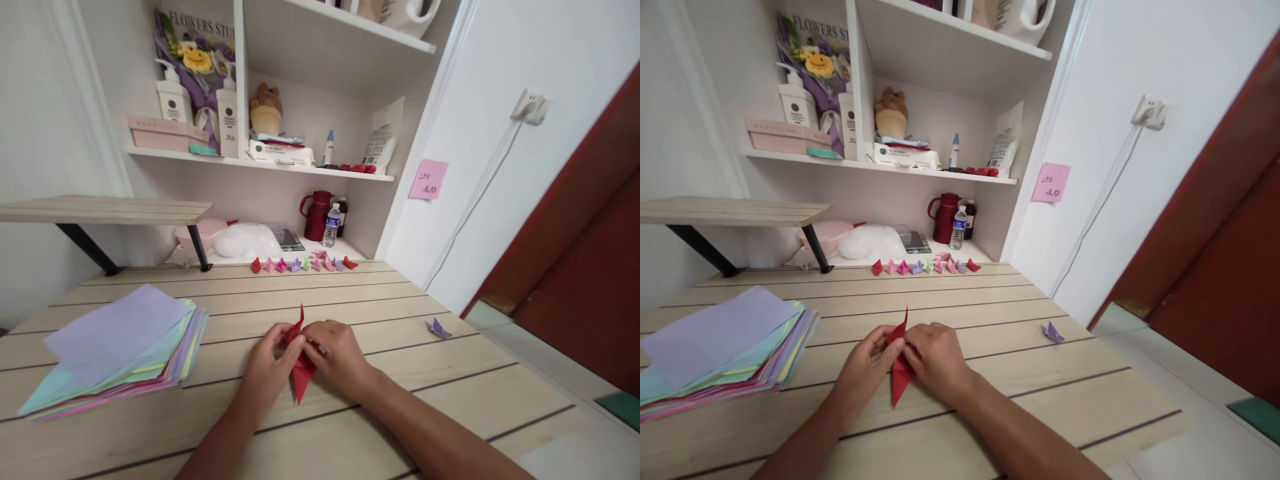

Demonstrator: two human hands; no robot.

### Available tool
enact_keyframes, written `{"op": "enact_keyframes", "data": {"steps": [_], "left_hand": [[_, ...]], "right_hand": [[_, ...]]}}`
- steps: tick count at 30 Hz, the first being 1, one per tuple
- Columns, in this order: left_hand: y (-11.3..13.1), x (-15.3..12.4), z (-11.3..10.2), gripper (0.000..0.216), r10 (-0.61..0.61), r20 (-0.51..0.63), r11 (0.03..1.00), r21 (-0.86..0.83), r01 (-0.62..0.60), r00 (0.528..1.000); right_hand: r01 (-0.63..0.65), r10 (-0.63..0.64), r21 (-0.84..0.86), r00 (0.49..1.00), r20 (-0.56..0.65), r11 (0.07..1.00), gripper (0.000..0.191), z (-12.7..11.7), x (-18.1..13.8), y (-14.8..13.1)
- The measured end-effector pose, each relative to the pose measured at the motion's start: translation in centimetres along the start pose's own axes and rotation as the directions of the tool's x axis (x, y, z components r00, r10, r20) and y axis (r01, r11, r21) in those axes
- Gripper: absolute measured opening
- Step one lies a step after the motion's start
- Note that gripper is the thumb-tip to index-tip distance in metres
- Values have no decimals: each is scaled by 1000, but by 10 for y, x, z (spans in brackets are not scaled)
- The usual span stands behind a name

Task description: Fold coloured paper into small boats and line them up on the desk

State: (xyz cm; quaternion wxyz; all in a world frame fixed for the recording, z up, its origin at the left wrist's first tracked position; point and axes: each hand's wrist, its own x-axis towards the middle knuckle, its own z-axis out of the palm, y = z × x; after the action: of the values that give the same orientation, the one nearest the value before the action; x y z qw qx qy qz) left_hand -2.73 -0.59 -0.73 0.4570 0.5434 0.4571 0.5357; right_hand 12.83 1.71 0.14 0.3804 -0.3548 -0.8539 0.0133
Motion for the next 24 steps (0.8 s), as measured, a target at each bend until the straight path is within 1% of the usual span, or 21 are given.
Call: {"op": "enact_keyframes", "data": {"steps": [2, 4, 9, 11, 13, 17, 21, 24], "left_hand": [[4, 0, -1, 23, -27, 21, 999, -24, 28, 999], [6, 1, -2, 25, -57, 47, 997, -53, 59, 997], [3, 4, -1, 55, -122, 76, 985, -109, 130, 990], [2, 5, 0, 59, -133, 64, 983, -117, 140, 989], [1, 6, 0, 52, -132, 44, 983, -123, 136, 990], [3, 6, -2, 31, -150, 28, 978, -141, 152, 988], [10, 5, -6, 32, -158, 23, 969, -190, 159, 987], [13, 5, -10, 33, -147, 19, 960, -239, 147, 989]], "right_hand": [[-1, 1, 26, 1000, -1, 1000, 19, 1, 0, -2], [-28, 29, 55, 1000, -11, 998, 20, 0, 0, -2], [-134, 142, 188, 990, -27, 973, 13, -5, 0, 2], [-164, 176, 242, 984, -28, 956, 12, -8, 1, 3], [-187, 203, 295, 979, -26, 937, 11, -11, 2, 2], [-235, 263, 409, 965, -12, 882, 14, -18, 5, -1], [-304, 338, 539, 940, 38, 786, 19, -21, 7, 1], [-369, 395, 643, 912, 111, 671, 25, -17, 7, 4]]}}
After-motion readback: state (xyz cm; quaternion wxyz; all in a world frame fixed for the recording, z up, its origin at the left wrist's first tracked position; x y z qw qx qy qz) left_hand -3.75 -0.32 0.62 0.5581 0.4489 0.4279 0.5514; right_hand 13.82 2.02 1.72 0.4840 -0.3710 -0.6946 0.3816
